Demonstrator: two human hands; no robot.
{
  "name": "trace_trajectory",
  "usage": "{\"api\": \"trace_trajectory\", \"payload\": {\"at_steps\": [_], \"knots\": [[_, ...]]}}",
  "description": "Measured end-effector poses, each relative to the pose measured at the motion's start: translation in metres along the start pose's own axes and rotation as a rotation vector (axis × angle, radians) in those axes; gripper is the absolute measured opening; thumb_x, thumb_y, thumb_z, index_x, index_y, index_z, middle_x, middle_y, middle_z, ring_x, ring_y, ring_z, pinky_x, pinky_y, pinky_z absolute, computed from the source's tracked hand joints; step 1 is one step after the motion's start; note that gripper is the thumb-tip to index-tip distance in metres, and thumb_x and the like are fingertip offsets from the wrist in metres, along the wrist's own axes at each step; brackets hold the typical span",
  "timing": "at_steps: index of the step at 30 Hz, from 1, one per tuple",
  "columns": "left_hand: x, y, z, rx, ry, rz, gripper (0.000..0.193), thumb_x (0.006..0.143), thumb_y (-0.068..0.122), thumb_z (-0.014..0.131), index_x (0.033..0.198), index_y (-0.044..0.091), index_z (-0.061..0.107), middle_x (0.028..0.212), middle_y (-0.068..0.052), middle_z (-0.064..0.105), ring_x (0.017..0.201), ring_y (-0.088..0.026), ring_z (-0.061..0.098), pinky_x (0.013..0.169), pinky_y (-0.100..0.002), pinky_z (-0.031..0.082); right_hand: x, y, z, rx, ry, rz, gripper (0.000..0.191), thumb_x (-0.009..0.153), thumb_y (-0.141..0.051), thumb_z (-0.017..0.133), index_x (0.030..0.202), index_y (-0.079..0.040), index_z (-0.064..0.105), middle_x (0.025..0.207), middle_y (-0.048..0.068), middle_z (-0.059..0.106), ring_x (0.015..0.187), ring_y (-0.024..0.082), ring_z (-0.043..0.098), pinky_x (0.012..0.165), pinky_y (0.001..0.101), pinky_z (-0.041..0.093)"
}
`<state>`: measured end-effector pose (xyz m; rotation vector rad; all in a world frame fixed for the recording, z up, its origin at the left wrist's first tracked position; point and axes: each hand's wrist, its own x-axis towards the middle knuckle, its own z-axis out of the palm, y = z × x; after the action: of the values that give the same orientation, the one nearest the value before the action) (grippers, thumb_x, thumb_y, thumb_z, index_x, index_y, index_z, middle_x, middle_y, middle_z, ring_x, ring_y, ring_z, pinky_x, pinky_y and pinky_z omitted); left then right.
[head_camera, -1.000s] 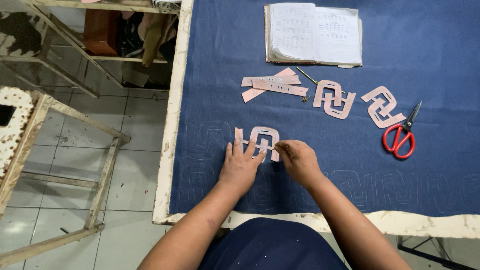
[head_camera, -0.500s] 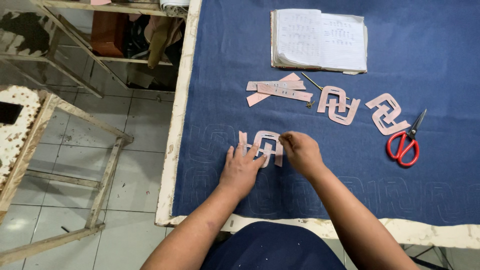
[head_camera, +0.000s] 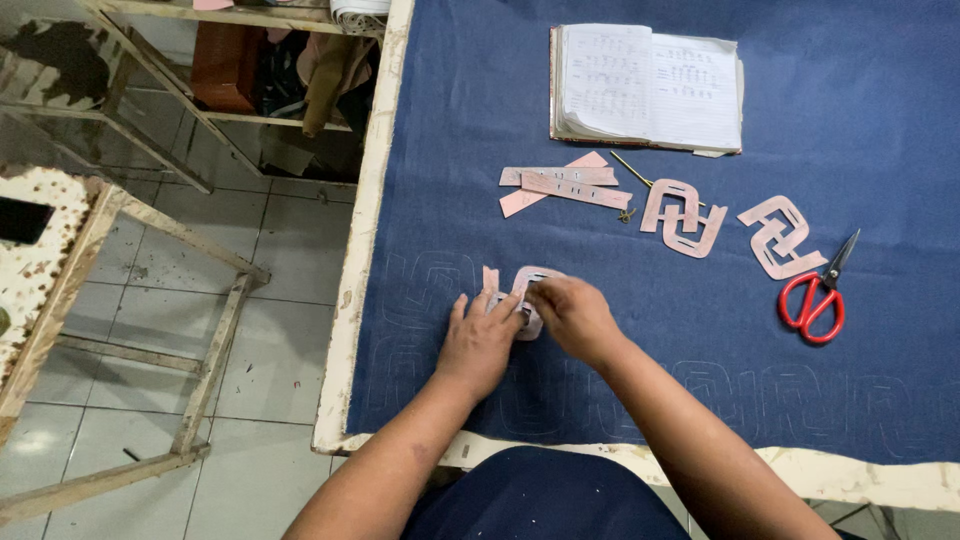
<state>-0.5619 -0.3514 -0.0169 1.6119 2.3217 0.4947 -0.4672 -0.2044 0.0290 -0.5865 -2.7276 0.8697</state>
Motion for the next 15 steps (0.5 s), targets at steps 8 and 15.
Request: {"api": "trace_trajectory", "payload": {"at_steps": [8,15], "knots": [[-0.001,-0.012,0.003,-0.143,0.087,-0.020,0.056,0.089,0.022,0.068,0.141,0.013,0.051,0.134,-0.010,0.064,0.133,-0.032,0.051,0.116,-0.054,0.026,-0.017,0.004,0.000,0.276,0.013,0.278,0.022,0.096,-0.023,0.067,0.109,-0.007,0.073,0.094,0.010,0.079,0.084,0.022,0.078,0.075,0.0339,0.060],[-0.003,-0.012,0.004,-0.138,0.114,-0.012,0.056,0.090,0.024,0.069,0.142,0.014,0.050,0.132,-0.011,0.067,0.132,-0.030,0.052,0.117,-0.053,0.026,-0.028,0.003,0.010,0.097,0.067,0.064,0.016,0.092,-0.016,0.070,0.103,-0.006,0.076,0.096,0.012,0.076,0.088,0.029,0.074,0.077,0.0374,0.058]]}}
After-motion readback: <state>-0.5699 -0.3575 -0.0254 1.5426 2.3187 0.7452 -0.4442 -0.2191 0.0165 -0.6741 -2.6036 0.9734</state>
